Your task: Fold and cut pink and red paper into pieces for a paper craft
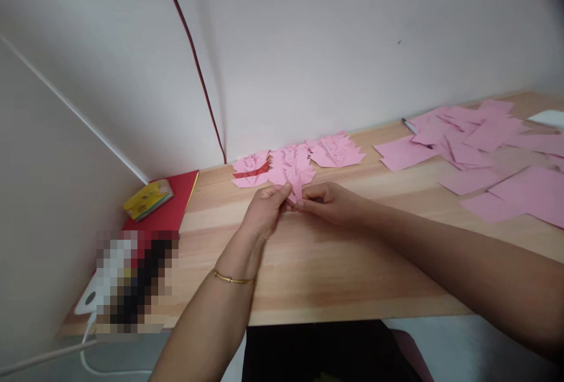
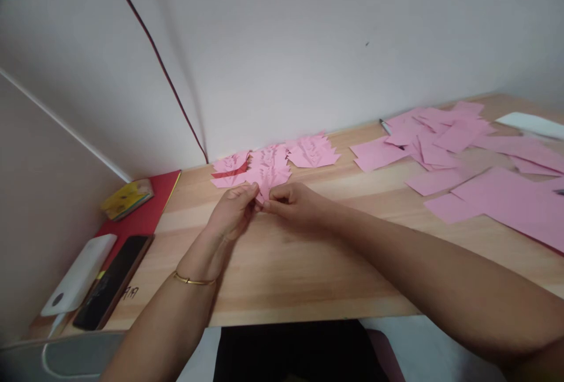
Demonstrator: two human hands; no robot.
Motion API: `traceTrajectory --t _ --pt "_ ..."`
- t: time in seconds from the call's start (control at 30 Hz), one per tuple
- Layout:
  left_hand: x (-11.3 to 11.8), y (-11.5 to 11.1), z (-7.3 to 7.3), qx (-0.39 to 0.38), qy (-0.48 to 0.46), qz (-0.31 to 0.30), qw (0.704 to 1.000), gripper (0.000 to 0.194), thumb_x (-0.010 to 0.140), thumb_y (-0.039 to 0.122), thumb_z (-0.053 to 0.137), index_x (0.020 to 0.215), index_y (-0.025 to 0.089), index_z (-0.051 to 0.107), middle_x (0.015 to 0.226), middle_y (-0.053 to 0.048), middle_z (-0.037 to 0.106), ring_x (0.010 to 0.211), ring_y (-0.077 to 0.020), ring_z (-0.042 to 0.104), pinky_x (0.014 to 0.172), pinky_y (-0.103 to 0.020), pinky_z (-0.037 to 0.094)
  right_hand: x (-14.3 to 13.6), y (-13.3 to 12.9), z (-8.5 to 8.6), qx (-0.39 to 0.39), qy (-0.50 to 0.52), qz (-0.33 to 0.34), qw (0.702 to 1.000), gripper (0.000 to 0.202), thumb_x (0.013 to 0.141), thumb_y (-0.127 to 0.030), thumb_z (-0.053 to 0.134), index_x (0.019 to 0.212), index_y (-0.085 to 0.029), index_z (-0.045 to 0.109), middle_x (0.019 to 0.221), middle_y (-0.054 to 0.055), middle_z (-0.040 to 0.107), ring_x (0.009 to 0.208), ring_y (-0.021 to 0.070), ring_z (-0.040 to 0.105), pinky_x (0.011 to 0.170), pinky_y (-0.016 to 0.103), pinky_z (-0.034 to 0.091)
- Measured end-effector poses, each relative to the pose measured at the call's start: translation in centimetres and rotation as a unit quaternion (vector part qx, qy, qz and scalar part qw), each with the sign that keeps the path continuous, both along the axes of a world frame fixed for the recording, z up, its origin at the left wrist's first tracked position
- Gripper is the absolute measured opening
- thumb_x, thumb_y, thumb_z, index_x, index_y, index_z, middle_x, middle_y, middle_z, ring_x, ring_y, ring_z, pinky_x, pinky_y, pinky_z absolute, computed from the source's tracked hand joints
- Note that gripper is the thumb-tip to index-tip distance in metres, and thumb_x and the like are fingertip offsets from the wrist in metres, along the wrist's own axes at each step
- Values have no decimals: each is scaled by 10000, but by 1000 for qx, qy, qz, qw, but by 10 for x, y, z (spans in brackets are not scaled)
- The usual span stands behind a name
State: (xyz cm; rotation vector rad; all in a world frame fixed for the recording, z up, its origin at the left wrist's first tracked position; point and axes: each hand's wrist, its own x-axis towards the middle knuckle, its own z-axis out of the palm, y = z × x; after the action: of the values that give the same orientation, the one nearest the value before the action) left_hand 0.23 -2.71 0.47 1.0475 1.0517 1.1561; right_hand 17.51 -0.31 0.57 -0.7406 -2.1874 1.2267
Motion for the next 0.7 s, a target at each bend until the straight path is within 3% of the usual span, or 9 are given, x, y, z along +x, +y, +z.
traceTrajectory --t 0.27,0.5,0.57,0.63,0.7 --pt "-2 -1 6 -77 -53 4 996 419 680 524 712 673 132 565 556 -37 610 473 -121 560 486 -240 431 0 -4 4 -15 3 13 1000 315 842 -430 496 695 -167 587 626 -15 499 610 121 445 557 241 315" --pt "-11 1 5 -131 -50 -19 990 651 665 770 511 660 123 581 596 -79 625 524 -156 595 529 -282 467 1 -1 -1 -21 11 28 999 310 875 -398 461 730 -163 602 667 -13 540 632 119 477 584 241 339" --pt "-9 0 5 -104 -44 -36 993 556 643 673 640 649 119 591 587 -53 609 517 -121 566 527 -246 441 0 -1 -2 -22 25 22 999 312 881 -393 453 710 -166 582 682 -7 554 661 125 497 606 244 352" --pt "-4 -2 4 -66 -37 -49 996 399 607 471 777 653 114 604 574 -17 582 504 -81 519 516 -211 402 -1 -1 -2 -22 39 33 998 299 884 -393 445 738 -170 580 739 2 580 716 136 519 643 249 367" --pt "1 -3 3 -46 -42 -42 997 304 595 342 806 645 120 605 559 7 558 496 -67 488 511 -205 385 -2 -2 -2 -18 26 37 999 300 884 -399 436 735 -170 561 727 -5 558 700 131 502 629 248 355"
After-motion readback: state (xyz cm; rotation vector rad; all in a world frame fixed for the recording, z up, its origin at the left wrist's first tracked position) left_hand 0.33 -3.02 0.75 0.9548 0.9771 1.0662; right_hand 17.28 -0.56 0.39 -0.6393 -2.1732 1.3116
